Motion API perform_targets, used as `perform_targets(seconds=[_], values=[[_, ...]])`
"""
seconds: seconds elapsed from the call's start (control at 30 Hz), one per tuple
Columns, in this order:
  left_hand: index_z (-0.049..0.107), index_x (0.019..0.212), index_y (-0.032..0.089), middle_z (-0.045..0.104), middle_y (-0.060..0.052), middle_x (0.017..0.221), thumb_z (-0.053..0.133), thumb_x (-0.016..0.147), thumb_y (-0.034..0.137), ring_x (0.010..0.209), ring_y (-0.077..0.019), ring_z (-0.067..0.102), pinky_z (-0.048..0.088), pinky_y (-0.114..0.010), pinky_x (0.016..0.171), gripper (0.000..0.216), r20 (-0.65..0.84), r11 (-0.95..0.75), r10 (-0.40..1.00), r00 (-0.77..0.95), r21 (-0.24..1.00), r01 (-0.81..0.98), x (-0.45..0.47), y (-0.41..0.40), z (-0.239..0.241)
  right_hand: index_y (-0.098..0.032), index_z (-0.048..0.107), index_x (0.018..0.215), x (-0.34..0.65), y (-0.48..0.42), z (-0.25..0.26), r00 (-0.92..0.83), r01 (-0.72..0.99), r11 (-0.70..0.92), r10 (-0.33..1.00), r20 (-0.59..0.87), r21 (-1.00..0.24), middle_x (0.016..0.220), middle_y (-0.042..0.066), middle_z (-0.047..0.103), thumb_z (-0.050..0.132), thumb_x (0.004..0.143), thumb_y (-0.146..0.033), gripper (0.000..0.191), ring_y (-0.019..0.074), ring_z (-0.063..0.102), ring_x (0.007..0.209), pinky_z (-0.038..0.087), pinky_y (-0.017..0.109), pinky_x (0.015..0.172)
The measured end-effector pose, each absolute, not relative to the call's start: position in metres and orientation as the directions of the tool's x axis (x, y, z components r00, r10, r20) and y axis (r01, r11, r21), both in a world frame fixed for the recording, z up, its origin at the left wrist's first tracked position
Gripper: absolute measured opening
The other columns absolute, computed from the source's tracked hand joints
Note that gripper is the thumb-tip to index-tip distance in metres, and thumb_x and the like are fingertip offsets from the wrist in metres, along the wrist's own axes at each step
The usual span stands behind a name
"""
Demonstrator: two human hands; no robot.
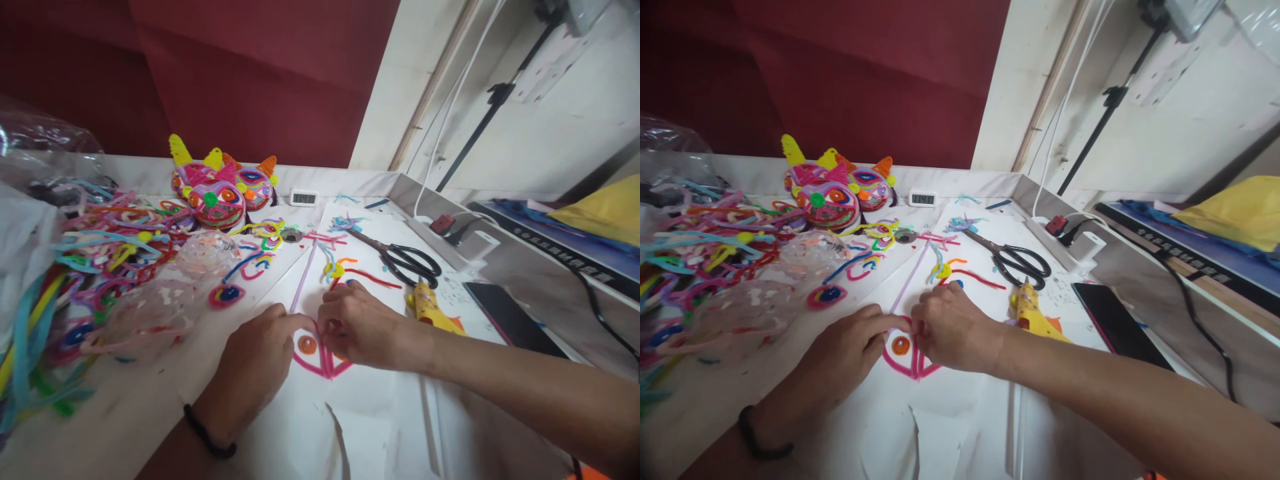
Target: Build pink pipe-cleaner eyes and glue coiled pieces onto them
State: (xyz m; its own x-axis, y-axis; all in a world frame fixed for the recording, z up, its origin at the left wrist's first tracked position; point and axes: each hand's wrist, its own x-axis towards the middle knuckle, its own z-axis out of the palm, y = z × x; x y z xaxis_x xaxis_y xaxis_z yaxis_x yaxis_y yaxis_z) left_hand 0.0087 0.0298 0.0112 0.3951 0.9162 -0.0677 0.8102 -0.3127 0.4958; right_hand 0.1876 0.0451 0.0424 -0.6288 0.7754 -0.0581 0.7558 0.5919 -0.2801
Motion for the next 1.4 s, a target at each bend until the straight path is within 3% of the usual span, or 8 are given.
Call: perform_targets(seconds=[0.1, 0.23, 0.3, 0.43, 0.8, 1.0, 1.4], values=[[0.066, 0.091, 0.03, 0.054, 0.001, 0.081, 0.041, 0.081, 0.01, 0.076, -0.0138, 0.056, 0.036, -0.024, 0.066, 0.034, -0.074, -0.321, 0.913, 0.401, 0.476, 0.819, 0.008, 0.03, 0.011, -0.019, 0.066, 0.075, 0.191, 0.041, 0.039, -0.711, 0.681, 0.702, 0.702, 0.042, -0.208, 0.074, 0.0, 0.06, 0.065, 0.075, -0.011, 0.008, 0.016, 0.05, 0.077, 0.028, 0.032, 0.074], [0.064, 0.088, 0.026, 0.053, 0.001, 0.08, 0.041, 0.08, 0.009, 0.075, -0.0137, 0.055, 0.034, -0.024, 0.065, 0.03, -0.071, -0.328, 0.912, 0.403, 0.464, 0.823, 0.009, 0.031, 0.009, -0.017, 0.066, 0.081, 0.192, 0.039, 0.037, -0.837, 0.535, 0.842, 0.517, 0.182, 0.069, 0.072, 0.002, 0.058, 0.054, 0.091, -0.019, 0.016, 0.0175, 0.043, 0.075, 0.024, 0.035, 0.069], [0.062, 0.081, 0.024, 0.051, 0.001, 0.077, 0.04, 0.079, 0.009, 0.071, -0.0133, 0.053, 0.032, -0.025, 0.062, 0.026, -0.06, -0.334, 0.914, 0.401, 0.452, 0.827, 0.009, 0.031, 0.008, -0.016, 0.064, 0.078, 0.191, 0.039, 0.037, -0.88, 0.467, 0.869, 0.437, 0.186, 0.166, 0.074, 0.002, 0.059, 0.05, 0.094, -0.018, 0.022, 0.0173, 0.042, 0.075, 0.022, 0.036, 0.069], [0.055, 0.071, 0.021, 0.048, 0.002, 0.073, 0.04, 0.079, 0.009, 0.066, -0.0127, 0.051, 0.029, -0.025, 0.057, 0.021, -0.043, -0.335, 0.919, 0.393, 0.439, 0.834, 0.009, 0.031, 0.007, -0.015, 0.06, 0.07, 0.188, 0.04, 0.037, -0.926, 0.374, 0.895, 0.346, 0.152, 0.242, 0.075, 0.002, 0.06, 0.047, 0.095, -0.013, 0.028, 0.0161, 0.041, 0.074, 0.022, 0.036, 0.068], [0.056, 0.073, 0.022, 0.05, 0.002, 0.074, 0.04, 0.078, 0.008, 0.068, -0.0124, 0.052, 0.029, -0.025, 0.058, 0.022, -0.024, -0.349, 0.913, 0.407, 0.47, 0.811, 0.009, 0.03, 0.005, -0.014, 0.064, 0.081, 0.191, 0.047, 0.037, -0.952, 0.304, 0.926, 0.283, 0.118, 0.226, 0.072, 0.001, 0.057, 0.05, 0.094, -0.012, 0.02, 0.0155, 0.039, 0.074, 0.026, 0.036, 0.073], [0.049, 0.066, 0.02, 0.05, 0.002, 0.074, 0.041, 0.078, 0.008, 0.067, -0.0115, 0.05, 0.028, -0.025, 0.057, 0.019, -0.011, -0.343, 0.919, 0.395, 0.475, 0.81, 0.008, 0.03, 0.004, -0.016, 0.062, 0.076, 0.195, 0.046, 0.038, -0.956, 0.285, 0.918, 0.25, 0.157, 0.277, 0.073, 0.001, 0.058, 0.048, 0.095, -0.014, 0.023, 0.0161, 0.04, 0.074, 0.024, 0.037, 0.07], [0.051, 0.066, 0.02, 0.05, 0.002, 0.074, 0.041, 0.079, 0.009, 0.067, -0.0118, 0.049, 0.027, -0.026, 0.058, 0.02, -0.014, -0.35, 0.915, 0.403, 0.466, 0.813, 0.008, 0.03, 0.003, -0.016, 0.061, 0.075, 0.197, 0.05, 0.035, -0.948, 0.286, 0.912, 0.225, 0.223, 0.293, 0.071, -0.001, 0.056, 0.05, 0.095, -0.015, 0.023, 0.0157, 0.039, 0.073, 0.021, 0.036, 0.066]])
